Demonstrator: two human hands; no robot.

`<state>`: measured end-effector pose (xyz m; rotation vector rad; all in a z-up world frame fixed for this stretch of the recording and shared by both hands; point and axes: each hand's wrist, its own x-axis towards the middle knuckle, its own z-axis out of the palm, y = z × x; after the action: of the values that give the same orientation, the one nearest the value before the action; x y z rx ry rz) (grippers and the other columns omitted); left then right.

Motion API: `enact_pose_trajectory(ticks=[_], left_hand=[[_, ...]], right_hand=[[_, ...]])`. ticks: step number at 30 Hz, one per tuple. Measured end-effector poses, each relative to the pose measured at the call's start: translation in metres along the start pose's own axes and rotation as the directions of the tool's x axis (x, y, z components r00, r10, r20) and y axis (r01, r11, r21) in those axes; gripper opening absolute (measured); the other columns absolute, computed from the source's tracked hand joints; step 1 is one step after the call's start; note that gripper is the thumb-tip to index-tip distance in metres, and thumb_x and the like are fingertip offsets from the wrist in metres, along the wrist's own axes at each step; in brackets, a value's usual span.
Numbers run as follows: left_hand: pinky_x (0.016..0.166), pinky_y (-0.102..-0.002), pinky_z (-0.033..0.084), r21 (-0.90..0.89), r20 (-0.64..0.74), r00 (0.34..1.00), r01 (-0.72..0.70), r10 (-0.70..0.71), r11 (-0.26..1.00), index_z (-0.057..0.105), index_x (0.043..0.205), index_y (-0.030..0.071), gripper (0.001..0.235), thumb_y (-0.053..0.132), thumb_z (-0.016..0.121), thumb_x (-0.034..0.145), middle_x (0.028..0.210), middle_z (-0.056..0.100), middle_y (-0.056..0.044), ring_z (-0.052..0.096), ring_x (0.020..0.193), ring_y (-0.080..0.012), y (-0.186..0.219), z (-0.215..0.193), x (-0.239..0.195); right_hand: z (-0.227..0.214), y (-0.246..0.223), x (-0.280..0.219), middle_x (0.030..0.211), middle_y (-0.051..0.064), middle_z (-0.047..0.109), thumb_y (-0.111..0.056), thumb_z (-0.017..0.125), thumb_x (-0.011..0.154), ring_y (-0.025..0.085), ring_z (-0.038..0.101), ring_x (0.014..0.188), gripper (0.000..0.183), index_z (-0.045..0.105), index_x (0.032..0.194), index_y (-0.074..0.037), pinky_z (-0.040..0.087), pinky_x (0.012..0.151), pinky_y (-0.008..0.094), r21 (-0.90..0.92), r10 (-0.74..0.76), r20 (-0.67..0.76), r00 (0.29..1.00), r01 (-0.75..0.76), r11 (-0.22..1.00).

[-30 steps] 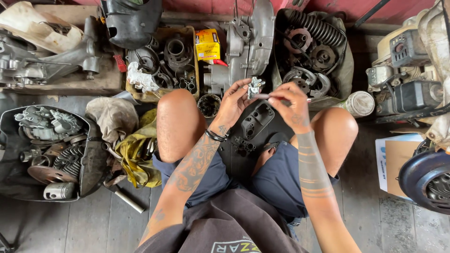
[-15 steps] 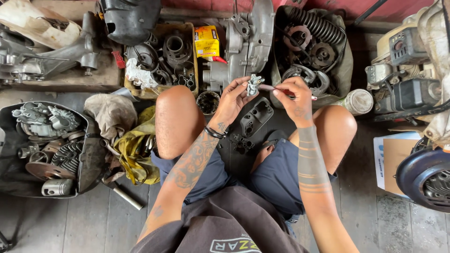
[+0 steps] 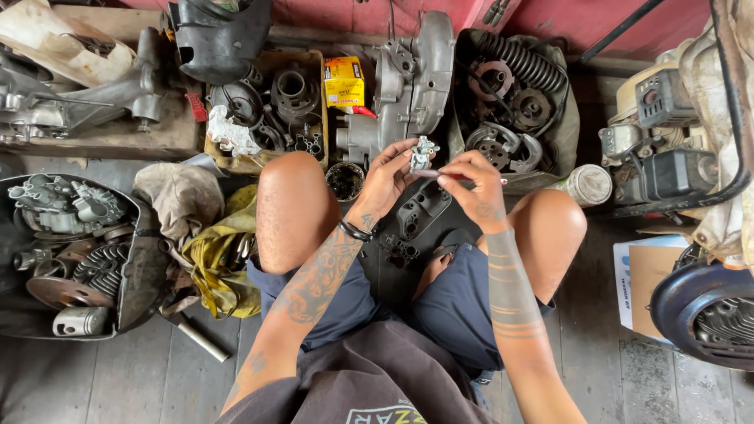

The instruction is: Cleaning a motorcycle carburetor component using a small brush to remove grime

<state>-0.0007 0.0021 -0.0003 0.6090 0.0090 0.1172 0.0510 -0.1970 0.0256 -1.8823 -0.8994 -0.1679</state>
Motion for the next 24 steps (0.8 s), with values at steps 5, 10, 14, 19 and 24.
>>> enact_pose_trajectory(ticks=[5, 10, 14, 19, 24], left_hand=[[0.089, -0.038, 0.067, -0.016, 0.003, 1.0, 0.001, -0.001, 1.0, 0.059, 0.135, -0.005, 0.034, 0.006, 0.061, 0.102, 0.116, 0.073, -0.02, 0.074, 0.106, -0.0334, -0.018, -0.026, 0.009], [0.086, -0.037, 0.067, -0.044, 0.012, 1.0, 0.011, -0.011, 0.999, 0.057, 0.135, -0.004, 0.034, 0.004, 0.059, 0.102, 0.113, 0.072, -0.021, 0.075, 0.104, -0.0356, -0.014, -0.016, 0.005], [0.091, -0.041, 0.066, -0.061, 0.017, 1.0, 0.022, -0.021, 0.998, 0.058, 0.134, -0.005, 0.033, 0.003, 0.059, 0.102, 0.115, 0.072, -0.019, 0.073, 0.107, -0.0345, -0.016, -0.017, 0.005], [0.087, -0.037, 0.067, -0.052, 0.001, 1.0, 0.03, -0.03, 0.998, 0.057, 0.135, -0.006, 0.035, 0.004, 0.058, 0.101, 0.114, 0.072, -0.019, 0.075, 0.104, -0.0329, -0.023, -0.025, 0.009], [0.096, -0.047, 0.063, -0.071, 0.01, 1.0, 0.03, -0.029, 0.997, 0.058, 0.133, -0.005, 0.033, 0.002, 0.059, 0.102, 0.119, 0.071, -0.024, 0.072, 0.111, -0.0376, -0.019, -0.021, 0.008]], right_hand=[[-0.015, 0.004, 0.007, 0.1, 0.013, 0.065, -0.013, 0.081, 0.091, 0.03, 0.066, 0.091, 0.01, 0.079, 0.099, -0.007, 0.051, 0.081, 0.041, -0.089, -0.006, -0.049, 0.999, 0.002, 0.996], [-0.004, -0.006, 0.003, 0.101, 0.009, 0.068, -0.013, 0.082, 0.089, 0.029, 0.068, 0.091, 0.011, 0.08, 0.1, -0.009, 0.052, 0.08, 0.038, 0.001, 0.001, -0.017, 1.0, -0.001, 1.0], [-0.017, 0.006, 0.006, 0.1, 0.012, 0.066, -0.014, 0.082, 0.089, 0.029, 0.067, 0.09, 0.012, 0.079, 0.098, -0.008, 0.052, 0.08, 0.039, -0.092, -0.013, -0.07, 0.997, 0.007, 0.996], [-0.003, 0.001, 0.002, 0.099, 0.008, 0.068, -0.014, 0.083, 0.087, 0.026, 0.069, 0.09, 0.01, 0.081, 0.097, -0.01, 0.052, 0.08, 0.037, 0.006, -0.004, -0.026, 1.0, 0.004, 1.0], [-0.02, 0.013, 0.007, 0.1, 0.007, 0.067, -0.016, 0.083, 0.088, 0.026, 0.067, 0.088, 0.012, 0.08, 0.098, -0.012, 0.052, 0.08, 0.037, -0.148, -0.036, -0.074, 0.997, 0.024, 0.989]])
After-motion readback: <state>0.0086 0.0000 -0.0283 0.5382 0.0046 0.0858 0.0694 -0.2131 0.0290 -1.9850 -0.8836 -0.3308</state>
